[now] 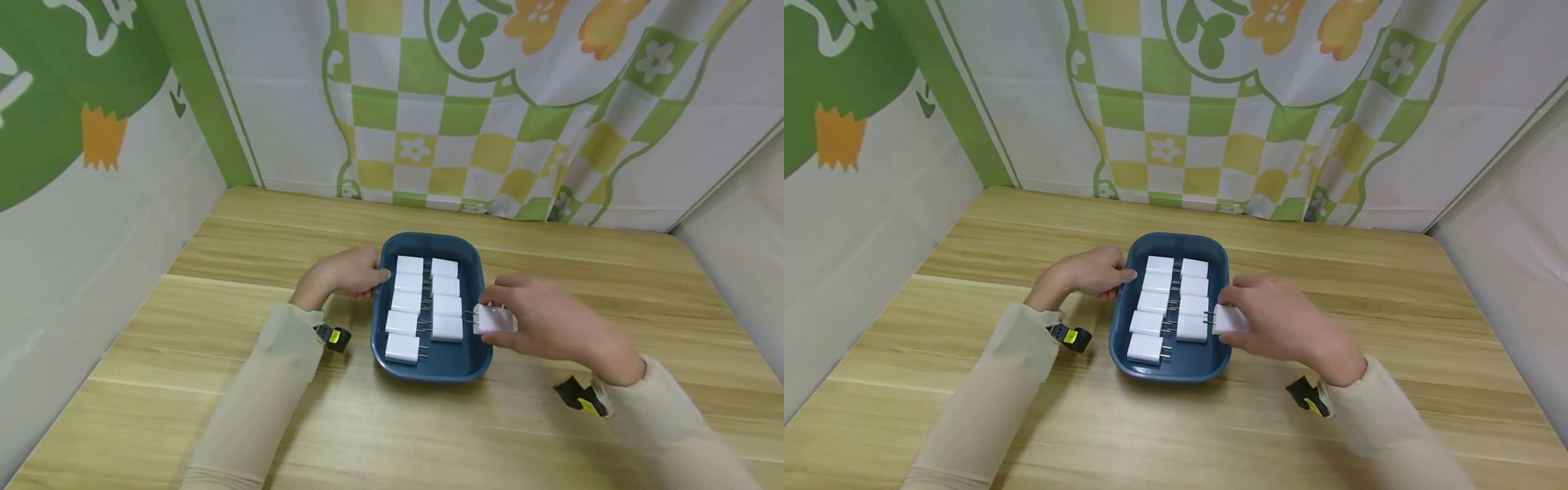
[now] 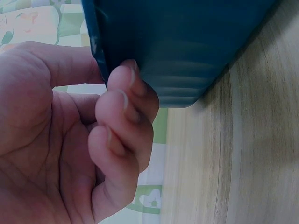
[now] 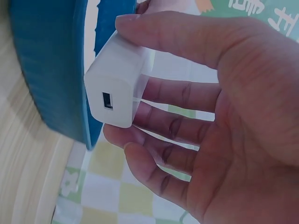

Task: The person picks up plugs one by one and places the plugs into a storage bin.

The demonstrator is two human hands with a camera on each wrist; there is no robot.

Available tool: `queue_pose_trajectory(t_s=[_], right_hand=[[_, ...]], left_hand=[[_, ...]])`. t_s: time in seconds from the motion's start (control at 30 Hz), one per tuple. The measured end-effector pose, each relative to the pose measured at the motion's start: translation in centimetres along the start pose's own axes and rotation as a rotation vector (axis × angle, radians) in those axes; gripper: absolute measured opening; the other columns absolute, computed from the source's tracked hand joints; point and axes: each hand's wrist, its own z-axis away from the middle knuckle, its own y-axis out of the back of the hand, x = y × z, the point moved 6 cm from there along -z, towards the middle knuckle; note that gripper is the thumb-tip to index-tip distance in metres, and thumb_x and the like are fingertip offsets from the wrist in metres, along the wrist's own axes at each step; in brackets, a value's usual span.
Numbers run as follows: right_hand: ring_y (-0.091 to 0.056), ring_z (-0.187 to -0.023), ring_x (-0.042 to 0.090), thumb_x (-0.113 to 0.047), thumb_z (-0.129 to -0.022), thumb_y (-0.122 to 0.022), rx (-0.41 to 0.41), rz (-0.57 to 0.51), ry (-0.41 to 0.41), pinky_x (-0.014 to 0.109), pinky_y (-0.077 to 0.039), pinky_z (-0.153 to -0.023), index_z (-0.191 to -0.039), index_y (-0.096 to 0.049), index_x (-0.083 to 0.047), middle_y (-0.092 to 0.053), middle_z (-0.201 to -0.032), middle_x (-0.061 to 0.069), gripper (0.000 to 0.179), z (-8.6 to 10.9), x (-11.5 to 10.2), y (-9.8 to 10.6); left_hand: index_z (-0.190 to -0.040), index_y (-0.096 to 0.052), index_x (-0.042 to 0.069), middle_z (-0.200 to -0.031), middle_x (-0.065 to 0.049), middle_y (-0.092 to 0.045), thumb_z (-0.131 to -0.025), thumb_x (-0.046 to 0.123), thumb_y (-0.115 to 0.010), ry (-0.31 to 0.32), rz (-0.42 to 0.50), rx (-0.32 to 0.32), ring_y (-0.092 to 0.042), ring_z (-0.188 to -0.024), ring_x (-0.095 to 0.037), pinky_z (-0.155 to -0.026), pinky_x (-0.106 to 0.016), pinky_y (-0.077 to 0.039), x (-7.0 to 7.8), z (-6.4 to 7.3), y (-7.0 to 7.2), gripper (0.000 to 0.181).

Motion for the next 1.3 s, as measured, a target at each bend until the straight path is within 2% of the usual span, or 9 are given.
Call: queue_pose_trajectory(t_s=[0.3,0.53,0.83,1.3], right_hand=[[-0.058,-0.08,0.014,-0.032,-0.085,-0.084,-0.047,-0.012,0.029,0.031,-0.05,-0.068,-0.117,-0.072,-0.009,-0.067,-0.11,0.005,0.042,-1.4,-1.4,-0.5],[-0.057,-0.079,0.015,-0.032,-0.084,-0.085,-0.059,0.011,0.045,0.032,-0.05,-0.07,-0.117,-0.072,-0.009,-0.066,-0.106,0.004,0.042,-2.3,-2.0,-0.8],[-0.058,-0.082,0.017,-0.034,-0.084,-0.084,-0.109,0.013,0.072,0.036,-0.052,-0.075,-0.116,-0.07,-0.01,-0.067,-0.11,0.006,0.042,-3.0,-2.7,-1.9],[-0.062,-0.088,0.02,-0.036,-0.088,-0.08,-0.241,0.024,0.025,0.04,-0.055,-0.082,-0.12,-0.068,-0.01,-0.066,-0.122,0.012,0.043,-3.6,-3.1,-4.0]], left_hand=[[-0.065,-0.061,0.004,-0.057,-0.005,-0.058,-0.106,0.018,-0.051,-0.005,-0.01,0.0,-0.051,-0.047,-0.012,-0.05,-0.023,-0.043,-0.1,-0.1,0.0,0.043],[-0.066,-0.061,0.005,-0.057,-0.004,-0.058,-0.106,0.017,-0.051,-0.006,-0.015,-0.002,-0.051,-0.047,-0.013,-0.051,-0.024,-0.043,-0.2,-0.2,0.0,0.043],[-0.066,-0.062,0.005,-0.058,-0.004,-0.059,-0.106,0.018,-0.051,0.001,-0.016,-0.001,-0.052,-0.048,-0.013,-0.051,-0.024,-0.043,-0.2,-0.2,0.0,0.044],[-0.068,-0.062,0.004,-0.058,-0.004,-0.059,-0.106,0.018,-0.051,0.011,-0.014,-0.005,-0.053,-0.048,-0.013,-0.051,-0.024,-0.044,-0.1,-0.2,0.0,0.042]])
